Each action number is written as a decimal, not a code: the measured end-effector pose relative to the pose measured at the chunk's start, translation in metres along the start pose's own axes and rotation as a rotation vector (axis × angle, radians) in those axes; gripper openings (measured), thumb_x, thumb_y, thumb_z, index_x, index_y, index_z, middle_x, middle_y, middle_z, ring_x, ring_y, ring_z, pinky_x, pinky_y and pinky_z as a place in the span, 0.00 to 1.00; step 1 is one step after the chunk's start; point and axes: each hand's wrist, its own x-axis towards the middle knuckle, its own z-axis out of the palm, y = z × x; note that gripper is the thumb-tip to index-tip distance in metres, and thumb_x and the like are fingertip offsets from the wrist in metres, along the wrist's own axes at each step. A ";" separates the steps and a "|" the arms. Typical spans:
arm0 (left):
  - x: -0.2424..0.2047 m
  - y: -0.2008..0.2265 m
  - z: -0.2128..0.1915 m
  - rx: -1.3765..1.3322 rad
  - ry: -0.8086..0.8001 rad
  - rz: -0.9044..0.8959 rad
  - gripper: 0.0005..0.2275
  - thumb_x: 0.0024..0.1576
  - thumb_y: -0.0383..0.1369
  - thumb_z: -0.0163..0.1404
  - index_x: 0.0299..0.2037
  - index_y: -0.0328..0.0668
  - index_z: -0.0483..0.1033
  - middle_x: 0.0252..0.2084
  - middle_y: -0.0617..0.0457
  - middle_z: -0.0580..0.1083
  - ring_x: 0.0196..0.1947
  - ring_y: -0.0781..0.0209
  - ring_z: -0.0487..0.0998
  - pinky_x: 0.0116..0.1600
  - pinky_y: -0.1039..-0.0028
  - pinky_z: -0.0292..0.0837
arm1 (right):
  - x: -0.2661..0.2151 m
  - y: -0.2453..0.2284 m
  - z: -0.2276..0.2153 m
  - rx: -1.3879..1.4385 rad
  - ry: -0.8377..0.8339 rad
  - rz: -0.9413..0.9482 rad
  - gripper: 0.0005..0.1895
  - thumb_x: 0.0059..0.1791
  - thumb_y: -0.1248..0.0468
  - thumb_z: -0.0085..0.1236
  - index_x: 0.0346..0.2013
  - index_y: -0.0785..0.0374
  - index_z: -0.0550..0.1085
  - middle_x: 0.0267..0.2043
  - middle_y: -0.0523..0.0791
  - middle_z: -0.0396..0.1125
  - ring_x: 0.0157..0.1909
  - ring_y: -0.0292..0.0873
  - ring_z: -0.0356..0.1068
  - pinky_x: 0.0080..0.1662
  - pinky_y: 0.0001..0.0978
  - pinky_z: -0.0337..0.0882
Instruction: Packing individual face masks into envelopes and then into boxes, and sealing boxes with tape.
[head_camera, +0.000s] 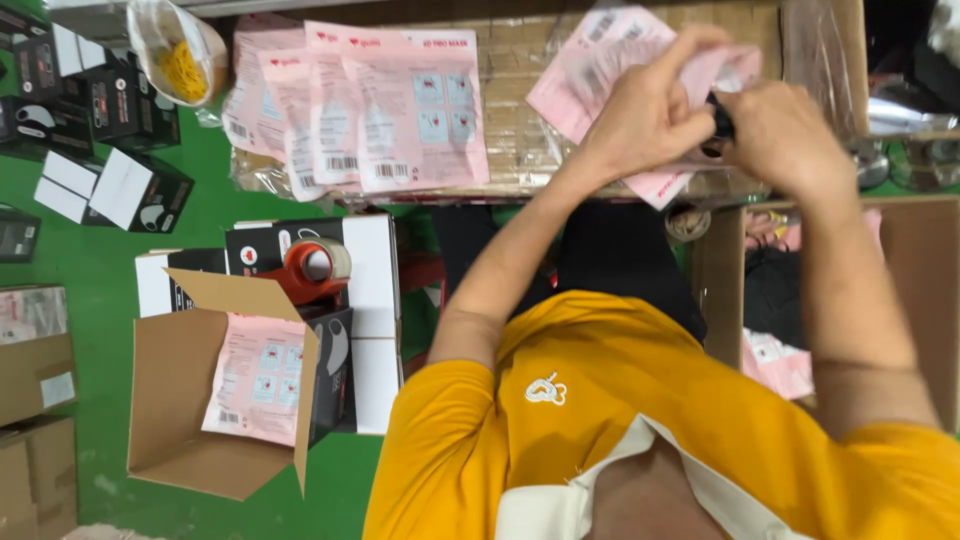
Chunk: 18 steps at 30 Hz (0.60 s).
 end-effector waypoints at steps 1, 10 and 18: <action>-0.006 0.005 0.000 0.000 -0.061 0.004 0.26 0.52 0.29 0.62 0.63 0.44 0.70 0.24 0.48 0.78 0.20 0.70 0.77 0.31 0.72 0.71 | 0.001 0.002 -0.008 -0.027 -0.158 0.038 0.19 0.40 0.65 0.68 0.46 0.62 0.79 0.37 0.57 0.72 0.41 0.59 0.74 0.47 0.49 0.73; 0.004 -0.005 -0.038 -0.072 0.047 0.209 0.23 0.40 0.40 0.74 0.42 0.40 0.80 0.26 0.51 0.81 0.25 0.67 0.81 0.34 0.73 0.78 | 0.017 -0.027 -0.057 0.587 -0.265 0.048 0.14 0.46 0.68 0.65 0.46 0.65 0.78 0.38 0.50 0.73 0.39 0.42 0.73 0.45 0.33 0.73; 0.007 -0.021 -0.048 -0.091 0.053 0.176 0.16 0.36 0.40 0.72 0.27 0.38 0.84 0.21 0.52 0.83 0.21 0.68 0.81 0.29 0.73 0.77 | 0.030 0.006 -0.006 0.665 -0.361 0.052 0.12 0.57 0.79 0.55 0.54 0.71 0.79 0.40 0.54 0.75 0.36 0.45 0.71 0.39 0.35 0.71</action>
